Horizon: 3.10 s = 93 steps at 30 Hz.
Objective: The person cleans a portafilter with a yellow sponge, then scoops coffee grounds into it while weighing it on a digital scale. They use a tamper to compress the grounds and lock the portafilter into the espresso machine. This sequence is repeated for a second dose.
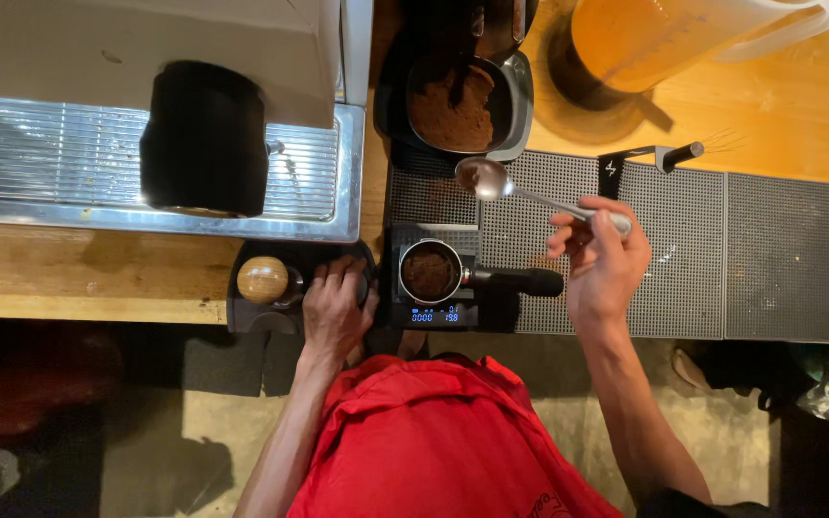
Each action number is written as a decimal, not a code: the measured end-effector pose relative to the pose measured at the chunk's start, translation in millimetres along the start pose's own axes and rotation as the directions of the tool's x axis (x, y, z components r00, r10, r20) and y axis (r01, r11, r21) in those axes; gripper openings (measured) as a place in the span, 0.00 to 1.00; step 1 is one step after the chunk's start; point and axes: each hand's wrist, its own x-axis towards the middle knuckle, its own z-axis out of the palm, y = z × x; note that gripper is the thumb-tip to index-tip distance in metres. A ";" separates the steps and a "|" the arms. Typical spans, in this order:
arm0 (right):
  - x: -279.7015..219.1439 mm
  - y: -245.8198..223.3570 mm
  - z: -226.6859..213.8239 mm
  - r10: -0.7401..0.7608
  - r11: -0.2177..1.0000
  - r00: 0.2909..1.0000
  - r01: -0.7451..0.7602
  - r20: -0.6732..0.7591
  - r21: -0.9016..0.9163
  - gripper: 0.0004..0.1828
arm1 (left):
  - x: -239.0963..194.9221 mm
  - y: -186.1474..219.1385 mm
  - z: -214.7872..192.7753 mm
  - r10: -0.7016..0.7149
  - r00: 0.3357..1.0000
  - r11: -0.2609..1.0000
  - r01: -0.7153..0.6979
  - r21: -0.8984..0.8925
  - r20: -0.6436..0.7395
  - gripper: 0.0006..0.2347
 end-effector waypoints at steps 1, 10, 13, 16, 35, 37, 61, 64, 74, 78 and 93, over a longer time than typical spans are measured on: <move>-13.0 -0.8 -2.2 0.002 1.000 1.000 -0.003 -0.003 -0.002 0.11 | 1.0 0.7 -2.1 0.000 1.000 1.000 0.000 -0.003 0.004 0.14; -90.9 0.8 -10.4 -0.223 0.966 0.973 0.229 0.060 -0.121 0.13 | 2.4 1.0 -4.1 0.020 1.000 0.999 -0.020 0.034 0.009 0.14; -99.6 1.6 -8.2 -0.286 0.933 0.953 0.301 0.097 -0.198 0.13 | 5.0 3.6 -6.8 0.018 1.000 0.999 -0.018 0.036 -0.003 0.13; -105.3 1.8 -6.2 -0.280 0.925 0.951 0.304 0.130 -0.227 0.13 | 3.4 5.1 -10.0 0.014 1.000 1.000 -0.014 0.015 0.007 0.13; -77.8 23.6 -24.4 0.057 0.991 0.992 -0.043 -0.113 0.123 0.10 | 1.6 3.3 -6.3 0.013 1.000 1.000 -0.012 -0.015 0.008 0.14; -67.7 20.6 -27.8 0.085 0.979 0.988 -0.059 -0.126 0.196 0.10 | 3.8 4.1 -9.1 0.017 1.000 1.000 -0.017 -0.005 0.001 0.14; 50.3 5.4 4.1 0.131 0.767 0.929 0.127 0.346 -0.629 0.29 | -1.6 8.1 -14.5 -0.065 0.997 0.998 0.065 0.013 0.040 0.18; 14.4 -36.6 12.1 0.333 0.459 0.793 0.336 0.510 -0.822 0.29 | 0.3 0.8 -19.6 -0.043 0.990 0.999 0.044 -0.009 0.132 0.18; -37.5 7.0 -25.3 0.429 0.306 0.620 0.584 0.656 -0.752 0.13 | -11.0 36.8 -86.2 -0.022 0.996 0.997 0.028 -0.070 0.087 0.16; -125.4 -43.3 11.8 0.498 0.347 0.638 0.474 0.588 -0.809 0.17 | -88.7 31.1 -96.2 -0.183 0.970 0.911 0.228 -0.343 0.157 0.07; -319.2 142.8 127.6 0.486 0.590 0.873 -0.284 0.051 -0.756 0.31 | -215.8 -1.5 -99.1 -0.003 0.225 -0.278 0.936 -0.217 0.974 0.24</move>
